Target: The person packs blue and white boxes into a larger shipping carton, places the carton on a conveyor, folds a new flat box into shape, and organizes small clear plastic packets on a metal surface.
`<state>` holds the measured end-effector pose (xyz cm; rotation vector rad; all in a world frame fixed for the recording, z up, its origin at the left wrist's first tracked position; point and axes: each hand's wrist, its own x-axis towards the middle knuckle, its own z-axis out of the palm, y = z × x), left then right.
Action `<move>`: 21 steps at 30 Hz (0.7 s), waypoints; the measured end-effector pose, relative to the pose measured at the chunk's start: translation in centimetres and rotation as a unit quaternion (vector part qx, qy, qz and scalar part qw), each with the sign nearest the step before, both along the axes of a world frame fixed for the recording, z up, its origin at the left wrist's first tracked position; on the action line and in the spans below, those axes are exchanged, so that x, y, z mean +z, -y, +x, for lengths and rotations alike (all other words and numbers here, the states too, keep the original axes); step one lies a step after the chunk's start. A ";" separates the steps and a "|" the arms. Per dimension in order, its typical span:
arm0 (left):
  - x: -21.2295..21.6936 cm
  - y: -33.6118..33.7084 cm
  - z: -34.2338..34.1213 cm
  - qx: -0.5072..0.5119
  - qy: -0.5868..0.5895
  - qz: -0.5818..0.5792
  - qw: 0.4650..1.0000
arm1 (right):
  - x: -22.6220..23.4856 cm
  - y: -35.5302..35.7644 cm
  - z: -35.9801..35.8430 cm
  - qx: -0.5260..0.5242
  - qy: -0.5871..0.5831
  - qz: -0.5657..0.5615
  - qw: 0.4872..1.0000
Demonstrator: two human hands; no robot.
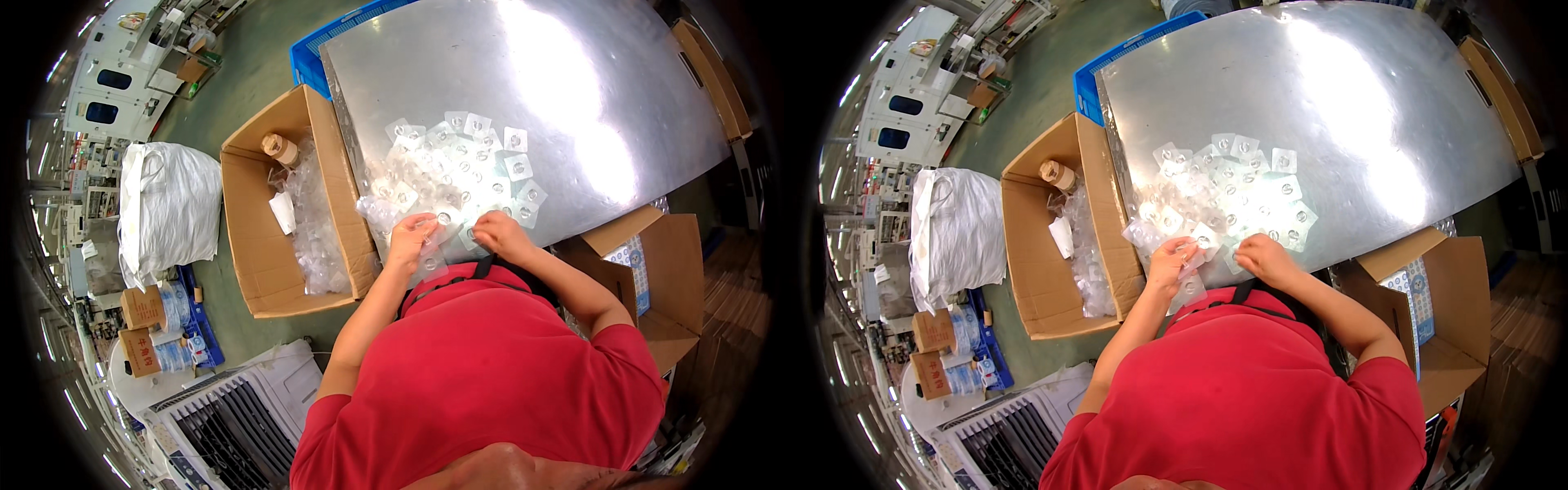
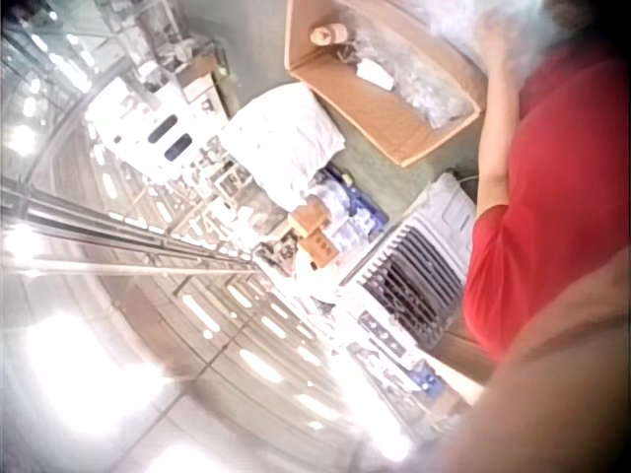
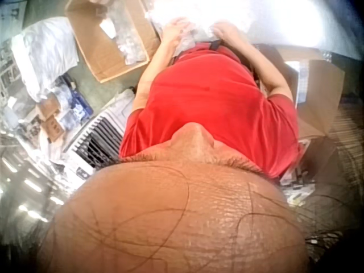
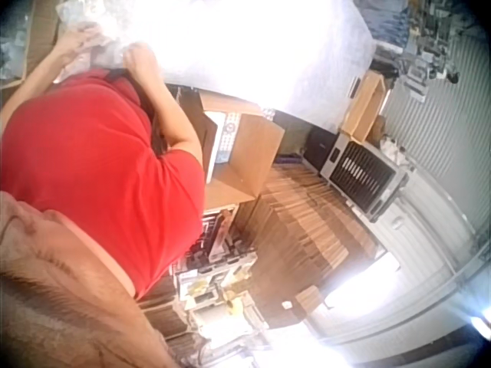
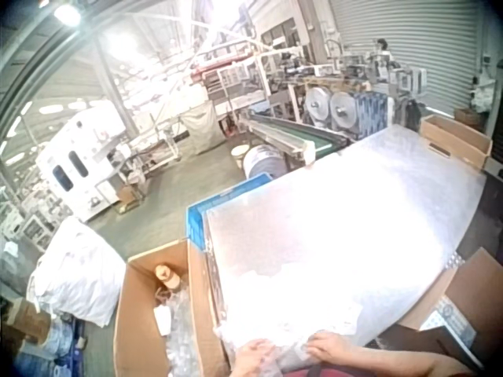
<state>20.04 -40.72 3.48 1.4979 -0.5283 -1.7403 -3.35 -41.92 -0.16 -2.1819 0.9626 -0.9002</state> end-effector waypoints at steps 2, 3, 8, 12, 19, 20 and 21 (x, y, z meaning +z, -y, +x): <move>-1.5 -0.2 -0.1 -0.036 -0.005 -0.051 0.998 | 1.7 -0.1 2.3 -0.048 0.166 0.308 0.936; -1.6 -0.2 -0.4 -0.035 -0.001 -0.058 0.998 | 2.4 0.1 2.9 -0.071 0.242 0.448 0.858; 0.3 0.9 -0.4 0.104 0.001 -0.056 0.993 | 0.9 0.4 2.2 -0.050 0.139 0.142 0.979; -0.5 1.0 2.5 0.181 -0.009 -0.037 0.983 | 0.6 1.5 1.9 0.094 0.004 -0.143 0.985; -0.5 0.9 2.7 0.198 -0.051 -0.051 0.978 | -0.2 1.0 4.0 -0.024 0.063 0.326 0.943; -0.6 0.8 2.6 0.202 -0.057 -0.051 0.976 | -0.4 1.1 4.2 -0.035 0.039 0.203 0.978; -0.3 0.9 2.2 0.204 -0.064 -0.051 0.975 | -0.3 1.6 4.3 -0.046 0.015 0.076 0.996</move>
